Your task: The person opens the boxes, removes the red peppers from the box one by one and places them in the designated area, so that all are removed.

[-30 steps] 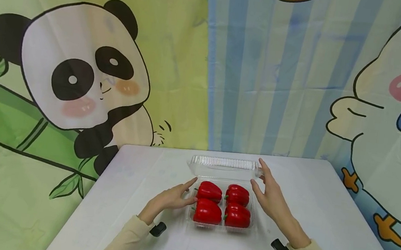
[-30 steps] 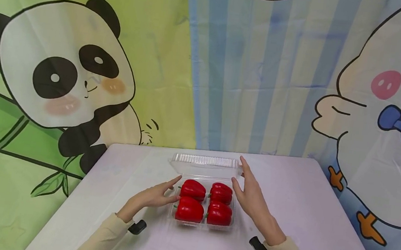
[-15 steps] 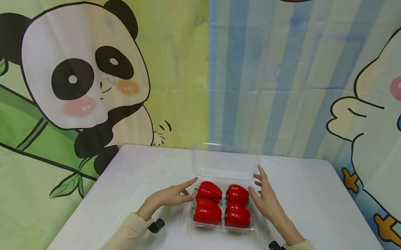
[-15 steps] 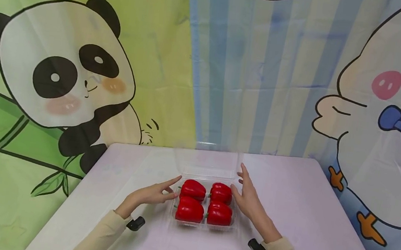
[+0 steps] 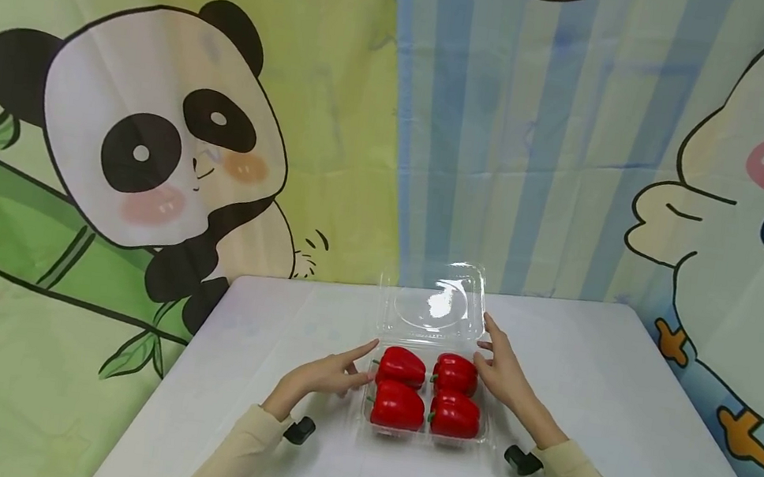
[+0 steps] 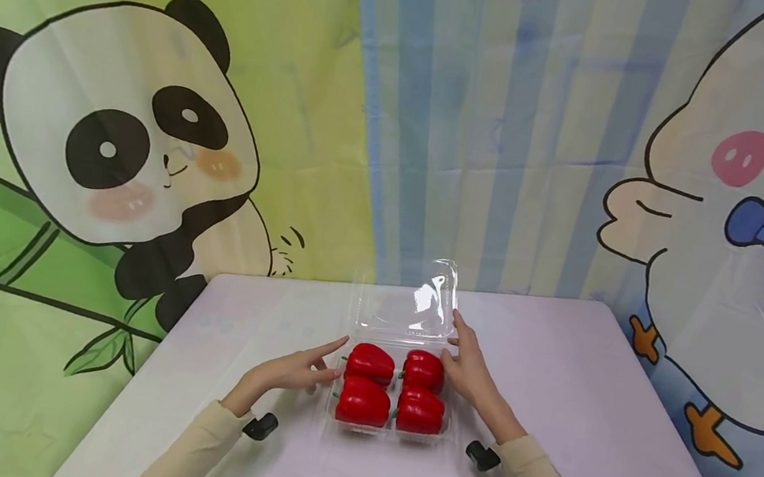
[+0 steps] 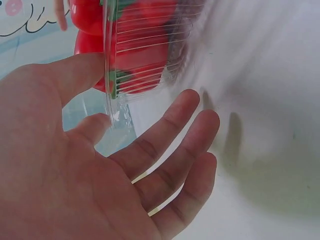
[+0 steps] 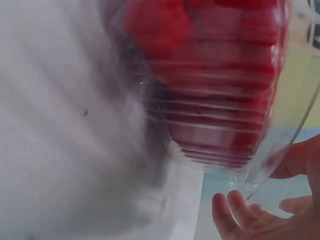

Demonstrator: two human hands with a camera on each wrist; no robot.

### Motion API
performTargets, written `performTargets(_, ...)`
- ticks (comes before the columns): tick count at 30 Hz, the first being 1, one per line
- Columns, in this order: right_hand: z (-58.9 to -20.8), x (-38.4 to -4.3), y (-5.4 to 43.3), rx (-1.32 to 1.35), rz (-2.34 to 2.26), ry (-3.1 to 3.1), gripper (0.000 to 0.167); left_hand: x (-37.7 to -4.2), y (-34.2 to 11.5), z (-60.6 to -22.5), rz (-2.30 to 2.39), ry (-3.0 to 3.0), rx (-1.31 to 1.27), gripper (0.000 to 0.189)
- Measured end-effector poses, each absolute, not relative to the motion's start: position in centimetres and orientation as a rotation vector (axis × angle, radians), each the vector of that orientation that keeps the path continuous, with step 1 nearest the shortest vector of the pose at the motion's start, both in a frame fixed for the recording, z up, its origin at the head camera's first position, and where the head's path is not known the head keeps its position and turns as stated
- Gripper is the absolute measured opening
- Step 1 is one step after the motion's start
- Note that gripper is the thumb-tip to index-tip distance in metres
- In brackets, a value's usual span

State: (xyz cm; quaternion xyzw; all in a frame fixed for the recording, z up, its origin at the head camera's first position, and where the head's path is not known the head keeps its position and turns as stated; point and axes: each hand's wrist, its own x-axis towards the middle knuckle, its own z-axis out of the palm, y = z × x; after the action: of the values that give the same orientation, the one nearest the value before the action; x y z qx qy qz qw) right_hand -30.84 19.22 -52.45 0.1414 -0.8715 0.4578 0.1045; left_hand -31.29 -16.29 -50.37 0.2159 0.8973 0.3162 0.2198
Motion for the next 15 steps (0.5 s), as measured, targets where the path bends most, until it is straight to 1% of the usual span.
performTargets(7,-53.05,-31.25,19.70,0.456,1.340,-2.574,0.070,-31.35,-16.29,-50.50,0.885,2.475,0.590,0.074)
performTargets(15,-53.23,-31.53,19.88,0.437,1.331,-2.628,0.072,-31.41,-16.17,-50.42,0.894,2.463,0.594,0.075)
